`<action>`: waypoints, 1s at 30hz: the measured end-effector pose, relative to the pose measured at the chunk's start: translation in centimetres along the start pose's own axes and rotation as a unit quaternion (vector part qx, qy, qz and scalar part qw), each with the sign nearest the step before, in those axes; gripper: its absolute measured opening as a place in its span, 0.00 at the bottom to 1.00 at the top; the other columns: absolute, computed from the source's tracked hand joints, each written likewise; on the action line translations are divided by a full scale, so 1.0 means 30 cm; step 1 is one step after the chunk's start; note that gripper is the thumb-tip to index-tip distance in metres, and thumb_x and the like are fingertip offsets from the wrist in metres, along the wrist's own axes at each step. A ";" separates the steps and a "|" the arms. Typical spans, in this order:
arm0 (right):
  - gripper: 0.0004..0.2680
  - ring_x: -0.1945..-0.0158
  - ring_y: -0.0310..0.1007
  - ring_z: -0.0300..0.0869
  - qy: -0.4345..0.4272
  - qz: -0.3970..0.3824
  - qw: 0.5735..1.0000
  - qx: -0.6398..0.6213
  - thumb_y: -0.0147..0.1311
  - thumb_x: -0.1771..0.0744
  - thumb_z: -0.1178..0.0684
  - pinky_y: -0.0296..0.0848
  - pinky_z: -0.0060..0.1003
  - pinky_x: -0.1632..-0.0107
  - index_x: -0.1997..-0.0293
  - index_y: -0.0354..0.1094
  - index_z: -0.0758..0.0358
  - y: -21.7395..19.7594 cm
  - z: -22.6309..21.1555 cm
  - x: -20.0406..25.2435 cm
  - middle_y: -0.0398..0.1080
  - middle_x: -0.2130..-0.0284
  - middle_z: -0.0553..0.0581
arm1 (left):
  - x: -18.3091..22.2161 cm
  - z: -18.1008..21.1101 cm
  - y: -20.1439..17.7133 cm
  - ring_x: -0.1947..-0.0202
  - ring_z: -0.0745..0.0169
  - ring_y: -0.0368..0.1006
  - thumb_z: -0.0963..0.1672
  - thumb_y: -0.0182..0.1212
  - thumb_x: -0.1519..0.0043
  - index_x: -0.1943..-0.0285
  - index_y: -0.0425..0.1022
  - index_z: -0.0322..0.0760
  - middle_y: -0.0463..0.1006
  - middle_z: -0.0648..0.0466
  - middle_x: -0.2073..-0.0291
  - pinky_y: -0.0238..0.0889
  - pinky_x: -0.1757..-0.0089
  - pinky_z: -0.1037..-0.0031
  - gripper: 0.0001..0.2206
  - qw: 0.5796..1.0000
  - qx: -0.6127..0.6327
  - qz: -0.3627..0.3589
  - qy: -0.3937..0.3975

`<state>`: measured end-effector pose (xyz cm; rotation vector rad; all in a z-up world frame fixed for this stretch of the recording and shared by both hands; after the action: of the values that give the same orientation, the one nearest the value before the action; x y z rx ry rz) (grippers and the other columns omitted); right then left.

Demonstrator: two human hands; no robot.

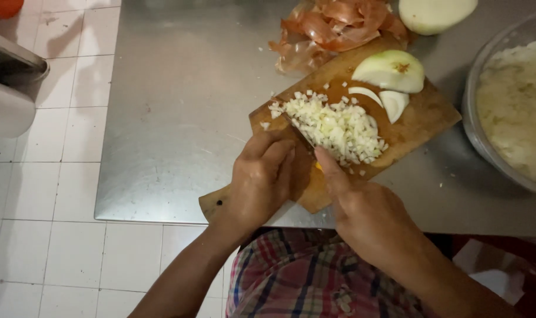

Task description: Dicing an onion on a wooden cutting board using a knife

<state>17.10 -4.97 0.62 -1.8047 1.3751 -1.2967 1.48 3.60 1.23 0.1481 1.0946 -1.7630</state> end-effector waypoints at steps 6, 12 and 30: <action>0.32 0.68 0.79 0.62 -0.060 0.088 0.994 -0.010 0.50 0.36 0.57 0.73 0.59 0.68 0.20 0.44 0.44 0.018 0.009 0.080 0.79 0.62 0.59 | -0.025 -0.013 -0.018 0.61 0.50 0.75 0.36 0.57 0.33 0.55 0.76 0.27 0.76 0.46 0.59 0.70 0.62 0.67 0.04 0.999 0.032 -0.033 0.000; 0.35 0.84 0.67 0.48 -0.069 0.030 0.992 0.106 0.51 0.36 0.58 0.67 0.49 0.78 0.17 0.35 0.53 0.064 -0.010 0.033 0.70 0.82 0.53 | -0.022 -0.025 -0.013 0.60 0.52 0.77 0.33 0.62 0.38 0.59 0.77 0.28 0.77 0.47 0.61 0.74 0.60 0.69 0.03 0.999 0.031 -0.019 0.016; 0.36 0.80 0.72 0.57 -0.046 0.005 0.992 0.114 0.47 0.36 0.59 0.69 0.54 0.75 0.17 0.31 0.51 0.049 -0.030 0.034 0.72 0.82 0.57 | -0.011 -0.025 -0.014 0.56 0.51 0.77 0.35 0.58 0.39 0.54 0.77 0.30 0.74 0.46 0.55 0.71 0.56 0.65 0.07 0.998 -0.002 -0.048 -0.034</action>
<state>15.69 -6.30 0.12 -1.6783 1.1373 -1.2917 1.03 4.40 1.23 0.0321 1.0721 -1.8380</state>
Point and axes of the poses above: each hand's wrist, its own x-axis away from the middle knuckle, its own y-axis out of the palm, z = x × y, the point moved 4 cm from there along -x, towards the middle knuckle
